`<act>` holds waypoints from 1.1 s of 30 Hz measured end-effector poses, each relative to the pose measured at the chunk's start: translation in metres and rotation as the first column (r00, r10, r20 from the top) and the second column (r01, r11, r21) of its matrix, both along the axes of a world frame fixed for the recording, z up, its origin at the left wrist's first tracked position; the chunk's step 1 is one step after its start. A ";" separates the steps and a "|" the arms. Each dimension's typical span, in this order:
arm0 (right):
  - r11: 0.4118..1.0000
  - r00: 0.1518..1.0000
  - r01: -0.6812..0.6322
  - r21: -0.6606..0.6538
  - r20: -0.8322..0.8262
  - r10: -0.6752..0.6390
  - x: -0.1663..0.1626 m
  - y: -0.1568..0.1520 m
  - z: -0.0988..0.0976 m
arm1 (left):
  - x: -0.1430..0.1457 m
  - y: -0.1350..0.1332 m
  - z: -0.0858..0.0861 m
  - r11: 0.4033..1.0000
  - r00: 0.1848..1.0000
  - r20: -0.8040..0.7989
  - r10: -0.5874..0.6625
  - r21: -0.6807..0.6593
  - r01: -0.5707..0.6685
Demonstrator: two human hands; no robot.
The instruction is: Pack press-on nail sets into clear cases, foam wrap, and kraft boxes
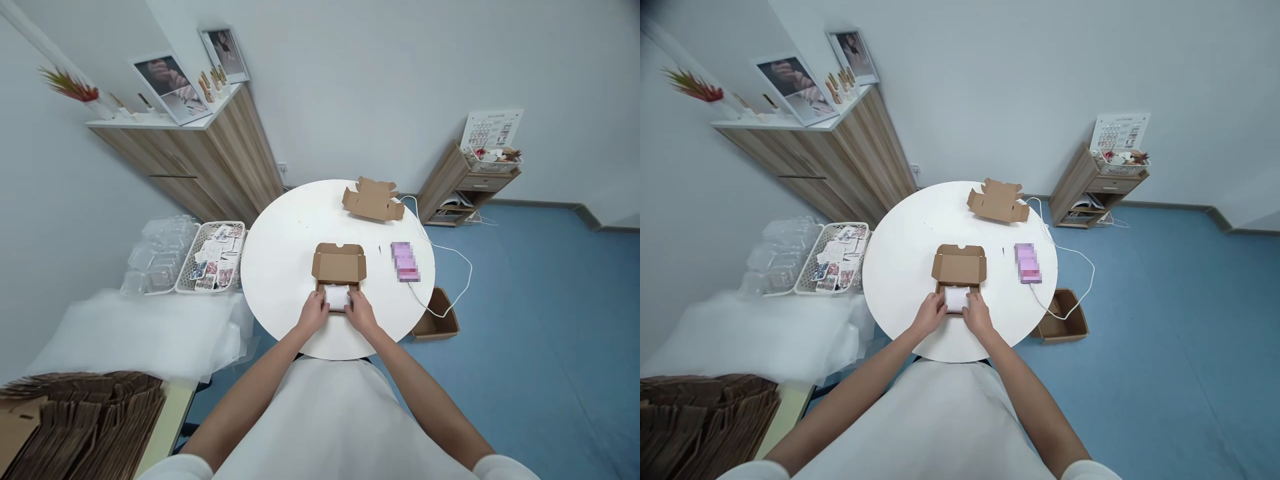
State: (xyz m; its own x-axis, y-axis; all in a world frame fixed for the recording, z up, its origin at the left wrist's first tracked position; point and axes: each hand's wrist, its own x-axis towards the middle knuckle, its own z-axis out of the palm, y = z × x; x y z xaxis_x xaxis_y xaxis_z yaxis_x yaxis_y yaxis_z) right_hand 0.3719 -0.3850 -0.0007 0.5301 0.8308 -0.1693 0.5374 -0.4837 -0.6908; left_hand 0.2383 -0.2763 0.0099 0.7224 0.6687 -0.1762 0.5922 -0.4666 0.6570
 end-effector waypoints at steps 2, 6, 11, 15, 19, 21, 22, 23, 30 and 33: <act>0.988 0.991 0.116 0.107 -0.073 -0.108 0.016 -0.004 0.005 | -0.004 0.013 0.003 0.988 0.983 0.105 0.154 -0.040 -0.150; 0.909 0.817 0.416 0.024 -0.449 -0.362 0.057 0.000 0.015 | 0.001 0.049 0.008 0.804 0.856 0.106 0.506 -0.418 -0.423; 0.942 0.665 0.335 -0.033 -0.700 -0.261 0.076 0.024 0.021 | 0.018 0.069 0.013 0.664 0.856 0.088 0.510 -0.672 -0.327; 0.956 0.643 0.294 0.010 -0.742 -0.190 0.076 0.039 0.026 | 0.027 0.064 0.016 0.673 0.860 0.179 0.478 -0.704 -0.228; 0.980 0.736 0.178 0.094 -0.673 -0.069 0.080 0.036 0.040 | 0.021 0.063 0.020 0.757 0.882 0.189 0.432 -0.607 -0.241; 0.988 0.813 0.106 0.112 -0.581 -0.021 0.081 0.030 0.046 | 0.014 0.063 0.021 0.809 0.910 0.176 0.376 -0.542 -0.229; 0.991 0.848 0.082 0.110 -0.529 -0.012 0.081 0.027 0.048 | 0.010 0.062 0.022 0.834 0.924 0.176 0.340 -0.510 -0.210; 0.993 0.877 0.063 0.102 -0.481 -0.006 0.080 0.024 0.049 | 0.007 0.061 0.021 0.860 0.937 0.182 0.299 -0.478 -0.181; 0.993 0.892 -0.084 0.078 -0.438 0.110 0.071 0.009 0.035 | -0.007 0.053 0.006 0.945 0.985 0.137 0.109 -0.322 -0.060; 0.991 0.923 -0.115 0.074 -0.362 0.134 0.070 0.000 0.026 | -0.013 0.053 0.001 0.955 0.991 0.114 0.070 -0.293 -0.033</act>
State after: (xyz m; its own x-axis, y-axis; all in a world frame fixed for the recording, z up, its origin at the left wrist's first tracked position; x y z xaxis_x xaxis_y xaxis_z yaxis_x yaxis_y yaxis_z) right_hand 0.4419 -0.3849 0.0254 0.3313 0.8987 -0.2874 0.2972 -0.3885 -0.8722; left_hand 0.2254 -0.2230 0.0112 0.7164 0.6386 -0.2809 0.5174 -0.2162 0.8280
